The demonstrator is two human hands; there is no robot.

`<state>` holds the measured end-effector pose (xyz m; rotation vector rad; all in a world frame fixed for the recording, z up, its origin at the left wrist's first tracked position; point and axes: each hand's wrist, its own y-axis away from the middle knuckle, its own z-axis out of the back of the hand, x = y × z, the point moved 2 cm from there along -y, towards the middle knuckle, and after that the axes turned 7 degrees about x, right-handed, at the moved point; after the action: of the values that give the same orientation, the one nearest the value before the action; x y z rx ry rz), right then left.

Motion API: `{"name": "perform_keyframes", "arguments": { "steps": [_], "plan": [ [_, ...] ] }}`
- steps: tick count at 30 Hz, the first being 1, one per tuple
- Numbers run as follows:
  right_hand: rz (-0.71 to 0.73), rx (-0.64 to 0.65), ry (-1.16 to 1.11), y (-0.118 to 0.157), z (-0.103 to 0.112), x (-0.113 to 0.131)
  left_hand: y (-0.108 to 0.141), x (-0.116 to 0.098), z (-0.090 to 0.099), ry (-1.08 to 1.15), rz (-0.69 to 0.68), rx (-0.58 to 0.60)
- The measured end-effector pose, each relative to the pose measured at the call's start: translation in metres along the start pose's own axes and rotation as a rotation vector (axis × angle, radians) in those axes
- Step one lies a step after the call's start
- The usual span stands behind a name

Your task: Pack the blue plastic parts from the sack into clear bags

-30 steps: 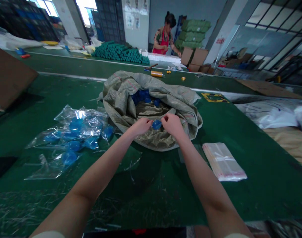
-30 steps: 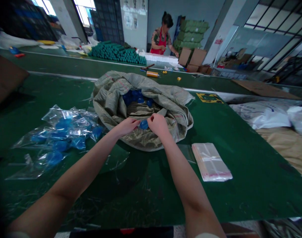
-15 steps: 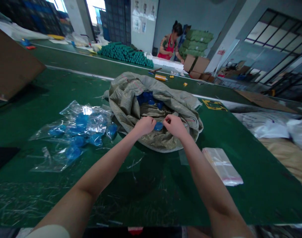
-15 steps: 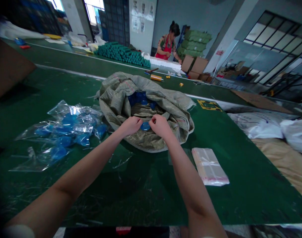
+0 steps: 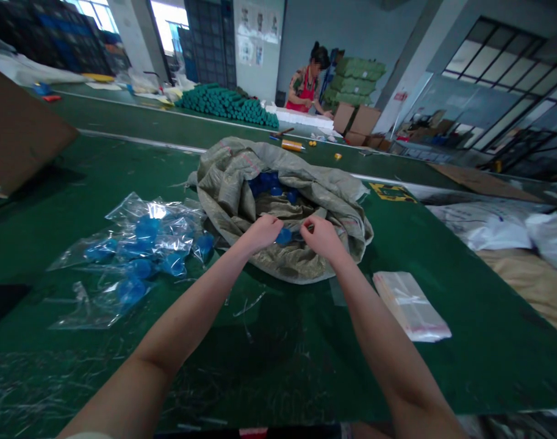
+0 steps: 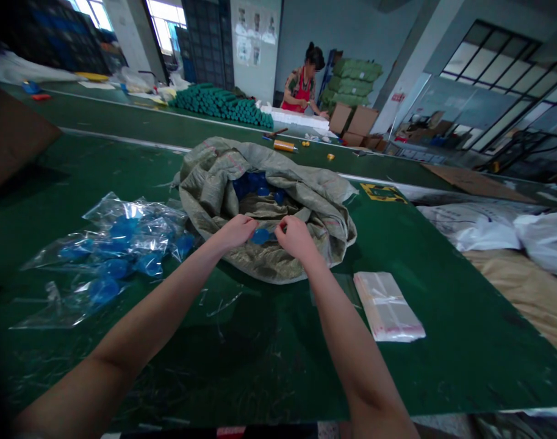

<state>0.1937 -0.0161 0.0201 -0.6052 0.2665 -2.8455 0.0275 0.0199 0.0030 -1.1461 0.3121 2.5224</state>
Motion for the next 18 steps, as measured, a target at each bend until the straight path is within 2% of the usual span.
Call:
{"name": "perform_keyframes", "arguments": {
  "steps": [7, 10, 13, 18],
  "plan": [
    [-0.267, 0.073, -0.341, 0.012, -0.026, -0.004, -0.003, 0.003, -0.004, 0.097, -0.034, -0.063],
    [-0.33, 0.008, -0.316, 0.008, -0.029, -0.005, -0.005, 0.005, -0.008, 0.065, -0.045, -0.063],
    [-0.285, -0.057, -0.161, 0.0, -0.023, 0.001, -0.005, 0.006, -0.01, -0.026, -0.037, -0.071],
    [-0.141, 0.022, 0.032, -0.008, -0.01, 0.016, 0.0, 0.01, -0.01, -0.375, 0.092, -0.072]
  ]
}}
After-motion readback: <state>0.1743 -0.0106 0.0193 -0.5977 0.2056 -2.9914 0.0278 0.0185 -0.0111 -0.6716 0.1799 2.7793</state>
